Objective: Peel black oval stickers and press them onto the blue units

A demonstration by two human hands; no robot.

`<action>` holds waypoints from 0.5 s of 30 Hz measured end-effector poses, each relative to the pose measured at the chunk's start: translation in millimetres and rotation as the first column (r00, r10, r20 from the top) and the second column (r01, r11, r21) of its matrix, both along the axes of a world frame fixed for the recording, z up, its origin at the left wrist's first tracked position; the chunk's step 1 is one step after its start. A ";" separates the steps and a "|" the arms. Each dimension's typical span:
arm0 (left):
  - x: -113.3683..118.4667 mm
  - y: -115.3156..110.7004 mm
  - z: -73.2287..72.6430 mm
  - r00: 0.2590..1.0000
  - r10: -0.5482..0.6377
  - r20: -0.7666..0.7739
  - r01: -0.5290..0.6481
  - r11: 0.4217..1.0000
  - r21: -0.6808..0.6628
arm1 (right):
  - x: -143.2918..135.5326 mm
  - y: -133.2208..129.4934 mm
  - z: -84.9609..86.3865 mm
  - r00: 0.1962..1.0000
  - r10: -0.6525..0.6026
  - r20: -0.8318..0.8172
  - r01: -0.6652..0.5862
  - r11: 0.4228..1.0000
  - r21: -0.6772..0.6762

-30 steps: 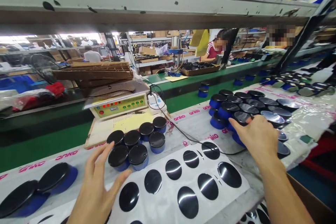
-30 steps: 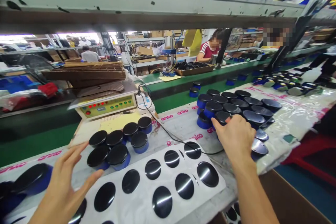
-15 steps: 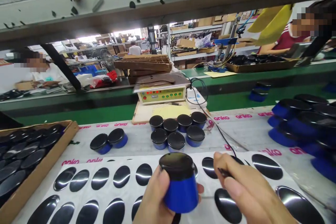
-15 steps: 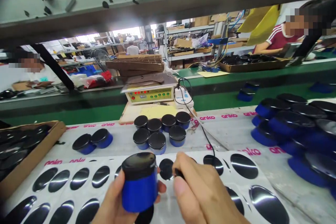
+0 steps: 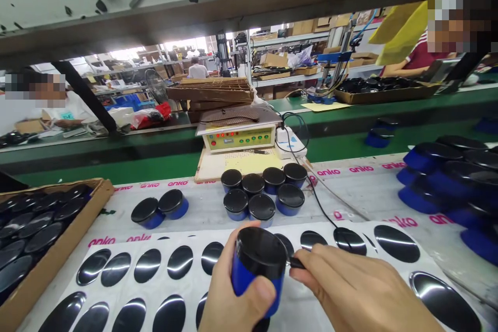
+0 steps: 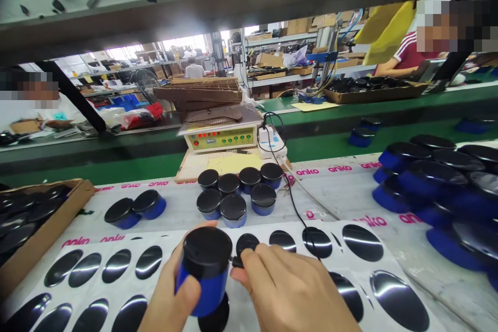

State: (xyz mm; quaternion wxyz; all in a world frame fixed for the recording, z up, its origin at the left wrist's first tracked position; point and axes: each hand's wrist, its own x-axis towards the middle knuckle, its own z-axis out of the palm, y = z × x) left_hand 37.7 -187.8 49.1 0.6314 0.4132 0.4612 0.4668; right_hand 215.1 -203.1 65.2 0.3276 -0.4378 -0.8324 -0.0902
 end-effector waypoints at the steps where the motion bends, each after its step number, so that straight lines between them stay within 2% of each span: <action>1: -0.3 -0.8 -0.5 0.994 0.006 -0.110 -0.002 0.999 0.034 | -0.6 0.4 -0.4 1.000 0.005 0.012 -0.004 1.000 -0.019; 4: -2.8 -2.4 -1.4 0.937 0.020 -0.350 0.016 0.995 0.100 | -2.7 3.3 -5.0 0.998 0.045 -0.049 -0.051 0.990 -0.134; 6: -5.5 -1.9 -1.9 0.871 0.081 -0.484 0.064 0.959 0.276 | -3.5 5.8 -11.7 0.989 0.076 -0.129 -0.108 0.959 -0.261; 7: -6.7 -1.3 -2.0 0.821 0.149 -0.552 0.103 0.911 0.398 | -3.6 6.9 -15.8 0.981 0.090 -0.173 -0.142 0.939 -0.313; 8: -7.4 -0.7 -1.9 0.757 0.242 -0.607 0.153 0.837 0.525 | -3.6 7.6 -20.1 0.971 0.097 -0.218 -0.168 0.925 -0.340; 9: -7.3 -0.1 -1.5 0.689 0.348 -0.635 0.215 0.739 0.639 | -3.4 8.1 -24.2 0.962 0.095 -0.256 -0.182 0.921 -0.343; 11: -4.9 0.3 0.3 0.602 0.539 -0.590 0.322 0.512 0.797 | -2.9 7.7 -30.9 0.949 0.082 -0.305 -0.171 0.946 -0.277; 13: -0.1 -0.5 3.4 0.610 0.635 -0.474 0.353 0.317 0.880 | -2.3 5.9 -34.1 0.951 0.059 -0.305 -0.125 0.971 -0.203; 14: 2.4 -1.4 5.3 0.631 0.651 -0.422 0.339 0.258 0.905 | -1.9 4.6 -34.4 0.954 0.053 -0.294 -0.110 0.977 -0.182; 15: 4.4 -2.6 7.1 0.648 0.657 -0.385 0.316 0.227 0.921 | -1.5 3.1 -34.1 0.957 0.050 -0.284 -0.103 0.979 -0.175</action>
